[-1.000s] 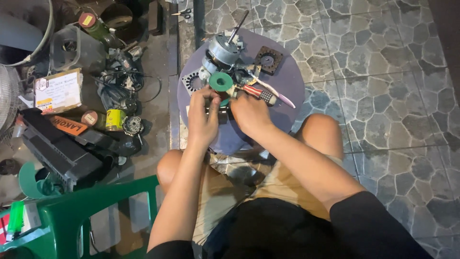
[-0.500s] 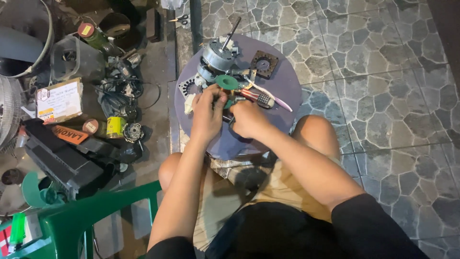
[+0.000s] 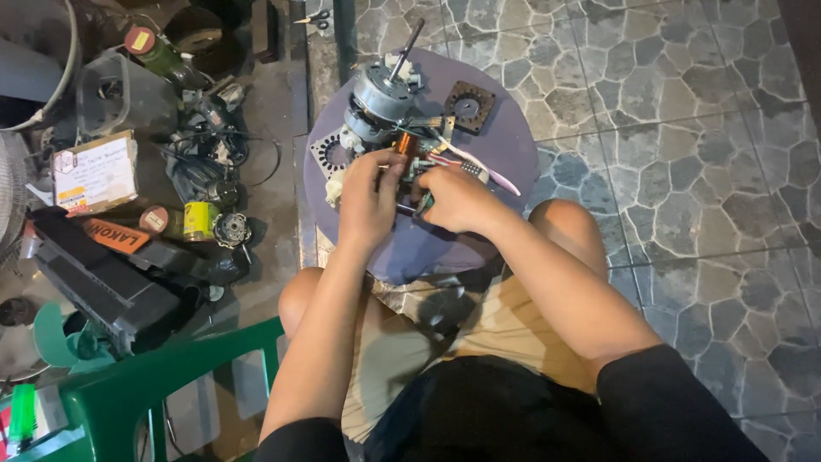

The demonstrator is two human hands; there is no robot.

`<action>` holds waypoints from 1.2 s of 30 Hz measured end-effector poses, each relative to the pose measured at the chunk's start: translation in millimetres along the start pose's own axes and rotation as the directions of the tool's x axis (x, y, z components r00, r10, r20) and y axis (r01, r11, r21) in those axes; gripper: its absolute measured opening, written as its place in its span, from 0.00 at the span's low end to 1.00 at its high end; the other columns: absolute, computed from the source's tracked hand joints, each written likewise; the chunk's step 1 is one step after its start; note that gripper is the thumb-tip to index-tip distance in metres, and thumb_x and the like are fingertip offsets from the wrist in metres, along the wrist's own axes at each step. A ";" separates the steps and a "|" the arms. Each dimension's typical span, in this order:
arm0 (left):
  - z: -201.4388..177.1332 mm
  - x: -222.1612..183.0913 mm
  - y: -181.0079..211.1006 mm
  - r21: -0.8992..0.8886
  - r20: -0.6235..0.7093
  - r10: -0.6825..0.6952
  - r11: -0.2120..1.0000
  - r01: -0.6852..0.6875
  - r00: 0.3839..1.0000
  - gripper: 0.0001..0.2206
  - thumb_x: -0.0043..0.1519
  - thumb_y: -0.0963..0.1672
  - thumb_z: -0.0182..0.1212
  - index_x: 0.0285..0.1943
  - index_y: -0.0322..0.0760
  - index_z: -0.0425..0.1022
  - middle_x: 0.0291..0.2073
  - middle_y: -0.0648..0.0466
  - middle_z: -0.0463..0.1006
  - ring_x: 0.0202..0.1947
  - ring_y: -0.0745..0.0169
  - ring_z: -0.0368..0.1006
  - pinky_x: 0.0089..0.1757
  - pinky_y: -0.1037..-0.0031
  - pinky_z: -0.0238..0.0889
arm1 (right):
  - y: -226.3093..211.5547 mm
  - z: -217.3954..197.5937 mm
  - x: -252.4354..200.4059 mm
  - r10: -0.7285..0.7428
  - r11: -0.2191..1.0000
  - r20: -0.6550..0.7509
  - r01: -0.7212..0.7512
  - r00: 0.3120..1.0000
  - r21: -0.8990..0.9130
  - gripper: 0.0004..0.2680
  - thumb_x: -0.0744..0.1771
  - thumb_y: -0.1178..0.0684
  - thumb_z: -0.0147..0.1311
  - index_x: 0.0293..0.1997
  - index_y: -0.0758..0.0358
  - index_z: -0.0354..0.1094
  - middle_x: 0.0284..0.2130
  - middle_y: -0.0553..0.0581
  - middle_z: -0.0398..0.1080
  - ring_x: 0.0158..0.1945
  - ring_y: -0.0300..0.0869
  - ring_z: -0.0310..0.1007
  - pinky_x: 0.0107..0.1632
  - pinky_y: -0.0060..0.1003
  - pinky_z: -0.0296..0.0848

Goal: The person disassembles a small electric motor using a screwdriver, removes the rotor, and then reassembles the motor by inserting the rotor back into the stator and tightening the screws.

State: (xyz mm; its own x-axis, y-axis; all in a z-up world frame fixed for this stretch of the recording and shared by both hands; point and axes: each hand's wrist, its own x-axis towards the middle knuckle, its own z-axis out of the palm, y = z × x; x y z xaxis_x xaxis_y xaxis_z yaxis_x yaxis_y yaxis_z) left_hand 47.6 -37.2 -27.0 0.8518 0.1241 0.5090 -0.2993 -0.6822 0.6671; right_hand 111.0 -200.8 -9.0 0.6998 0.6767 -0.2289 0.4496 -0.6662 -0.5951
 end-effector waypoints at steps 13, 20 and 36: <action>-19.6 33.3 27.9 -0.555 -0.068 -0.203 0.821 0.132 0.977 0.06 0.68 0.37 0.55 0.52 0.27 0.73 0.39 0.44 0.75 0.43 0.50 0.77 0.45 0.62 0.72 | -2.9 20.2 -9.8 -0.120 0.973 -0.109 0.095 0.987 -0.209 0.13 0.62 0.53 0.64 0.51 0.58 0.74 0.47 0.64 0.75 0.48 0.64 0.78 0.47 0.59 0.78; -68.6 47.8 73.5 -0.663 -0.075 -0.092 0.748 0.020 0.993 0.09 0.72 0.36 0.52 0.60 0.31 0.65 0.48 0.45 0.75 0.49 0.59 0.76 0.54 0.71 0.75 | 0.5 33.0 -13.8 -0.225 0.964 -0.276 0.172 0.935 -0.203 0.13 0.59 0.53 0.62 0.46 0.56 0.72 0.41 0.56 0.71 0.40 0.57 0.74 0.41 0.50 0.73; -91.0 33.5 90.5 -0.723 -0.135 -0.286 0.683 0.103 0.949 0.09 0.71 0.39 0.56 0.58 0.29 0.66 0.45 0.46 0.80 0.46 0.60 0.79 0.54 0.71 0.77 | 15.2 -4.3 -39.8 0.113 0.341 -0.432 0.373 0.895 0.863 0.21 0.63 0.71 0.44 0.60 0.59 0.61 0.51 0.58 0.68 0.43 0.39 0.71 0.46 0.30 0.73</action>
State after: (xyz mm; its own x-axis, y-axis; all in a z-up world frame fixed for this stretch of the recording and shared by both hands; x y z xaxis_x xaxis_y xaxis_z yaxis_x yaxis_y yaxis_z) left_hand 9.9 -29.1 99.9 0.8357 0.4099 0.3655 -0.4275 0.0677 0.9015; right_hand 92.3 -239.1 -5.6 0.9169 0.3944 0.0607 -0.0641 0.2956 -0.9532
